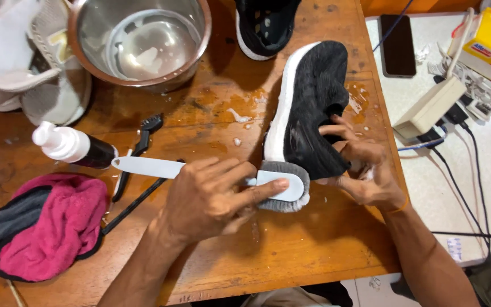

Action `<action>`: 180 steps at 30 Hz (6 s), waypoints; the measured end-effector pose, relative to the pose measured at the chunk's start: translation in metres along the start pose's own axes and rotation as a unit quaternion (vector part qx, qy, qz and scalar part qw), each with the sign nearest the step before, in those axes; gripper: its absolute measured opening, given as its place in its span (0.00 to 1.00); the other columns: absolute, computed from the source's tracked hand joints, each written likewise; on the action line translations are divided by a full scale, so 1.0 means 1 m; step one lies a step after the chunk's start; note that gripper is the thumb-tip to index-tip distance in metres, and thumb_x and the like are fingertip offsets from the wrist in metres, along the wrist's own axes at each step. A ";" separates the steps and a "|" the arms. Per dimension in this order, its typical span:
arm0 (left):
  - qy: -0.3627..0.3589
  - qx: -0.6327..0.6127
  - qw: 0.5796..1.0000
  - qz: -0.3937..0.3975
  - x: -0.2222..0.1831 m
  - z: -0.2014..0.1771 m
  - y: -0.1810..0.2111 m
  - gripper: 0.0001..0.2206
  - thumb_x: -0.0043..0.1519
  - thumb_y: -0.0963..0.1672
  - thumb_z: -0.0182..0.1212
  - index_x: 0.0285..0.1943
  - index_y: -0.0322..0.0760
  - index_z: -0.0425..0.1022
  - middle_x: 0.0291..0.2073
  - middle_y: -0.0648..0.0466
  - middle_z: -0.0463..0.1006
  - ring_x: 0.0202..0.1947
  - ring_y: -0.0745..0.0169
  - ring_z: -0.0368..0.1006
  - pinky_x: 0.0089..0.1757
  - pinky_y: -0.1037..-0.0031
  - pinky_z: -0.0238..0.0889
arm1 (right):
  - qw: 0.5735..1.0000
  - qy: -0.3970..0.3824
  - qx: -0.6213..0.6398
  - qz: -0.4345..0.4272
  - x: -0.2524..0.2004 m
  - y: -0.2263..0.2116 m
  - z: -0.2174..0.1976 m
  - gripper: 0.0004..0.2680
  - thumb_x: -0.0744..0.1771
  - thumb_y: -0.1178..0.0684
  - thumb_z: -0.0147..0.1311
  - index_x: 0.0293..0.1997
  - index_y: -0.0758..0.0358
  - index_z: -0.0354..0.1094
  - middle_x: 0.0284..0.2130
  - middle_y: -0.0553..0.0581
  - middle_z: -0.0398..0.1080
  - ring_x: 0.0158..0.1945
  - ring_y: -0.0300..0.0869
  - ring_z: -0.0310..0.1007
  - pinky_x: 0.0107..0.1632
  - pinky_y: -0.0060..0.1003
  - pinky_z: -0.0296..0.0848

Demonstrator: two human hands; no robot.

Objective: Scrubbing the midsole and outsole of a black sneaker using a cleaning brush and soapy water on a workbench.

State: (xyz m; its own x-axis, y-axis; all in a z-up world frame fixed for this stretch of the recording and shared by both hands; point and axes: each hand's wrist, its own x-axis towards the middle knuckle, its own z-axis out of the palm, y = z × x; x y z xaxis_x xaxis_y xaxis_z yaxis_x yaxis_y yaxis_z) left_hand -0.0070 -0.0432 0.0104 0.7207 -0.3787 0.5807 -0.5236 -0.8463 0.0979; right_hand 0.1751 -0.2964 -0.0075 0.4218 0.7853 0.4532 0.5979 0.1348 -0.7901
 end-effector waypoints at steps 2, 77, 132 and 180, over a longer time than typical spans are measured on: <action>0.030 -0.002 0.999 -0.030 -0.009 0.020 -0.004 0.35 0.59 0.42 0.69 0.76 0.57 0.60 0.41 0.55 0.80 0.32 0.64 0.72 0.31 0.71 0.71 | 1.000 0.011 0.023 0.009 -0.014 0.003 -0.002 0.12 0.61 0.57 0.64 0.22 0.56 0.57 0.30 0.49 0.72 0.62 0.55 0.70 0.78 0.65 0.50; 0.039 0.014 0.942 -0.332 -0.003 0.013 -0.014 0.29 0.63 0.39 0.60 0.75 0.52 0.64 0.43 0.56 0.73 0.27 0.56 0.69 0.23 0.61 0.65 | 0.779 -0.200 -0.520 0.288 0.026 -0.063 0.031 0.23 0.63 0.34 0.56 0.66 0.40 0.61 0.23 0.54 0.78 0.32 0.60 0.78 0.31 0.56 0.70; 0.183 -0.550 0.751 -0.317 0.008 -0.006 0.001 0.12 0.66 0.38 0.59 0.58 0.30 0.75 0.65 0.40 0.73 0.25 0.66 0.79 0.30 0.79 0.80 | 0.766 0.099 0.613 0.163 -0.004 0.054 0.044 0.12 0.64 0.50 0.69 0.46 0.67 0.77 0.46 0.65 0.78 0.50 0.54 0.78 0.53 0.51 0.79; -0.112 0.265 0.930 -0.228 0.059 -0.018 -0.018 0.39 0.67 0.42 0.64 0.80 0.77 0.45 0.26 0.59 0.71 0.18 0.68 0.65 0.18 0.76 0.62 | 0.899 -0.119 0.382 0.179 -0.009 0.066 0.019 0.32 0.61 0.42 0.69 0.66 0.67 0.56 0.55 0.65 0.73 0.54 0.53 0.78 0.54 0.52 0.82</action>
State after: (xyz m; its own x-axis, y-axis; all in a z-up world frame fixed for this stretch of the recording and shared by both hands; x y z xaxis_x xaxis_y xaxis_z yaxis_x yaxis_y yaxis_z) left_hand 0.0363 -0.0433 0.0574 0.9209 0.0471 0.3869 0.1146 -0.9815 -0.1532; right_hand 0.1979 -0.2835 -0.0713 0.2823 0.9557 0.0837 -0.2284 0.1517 -0.9617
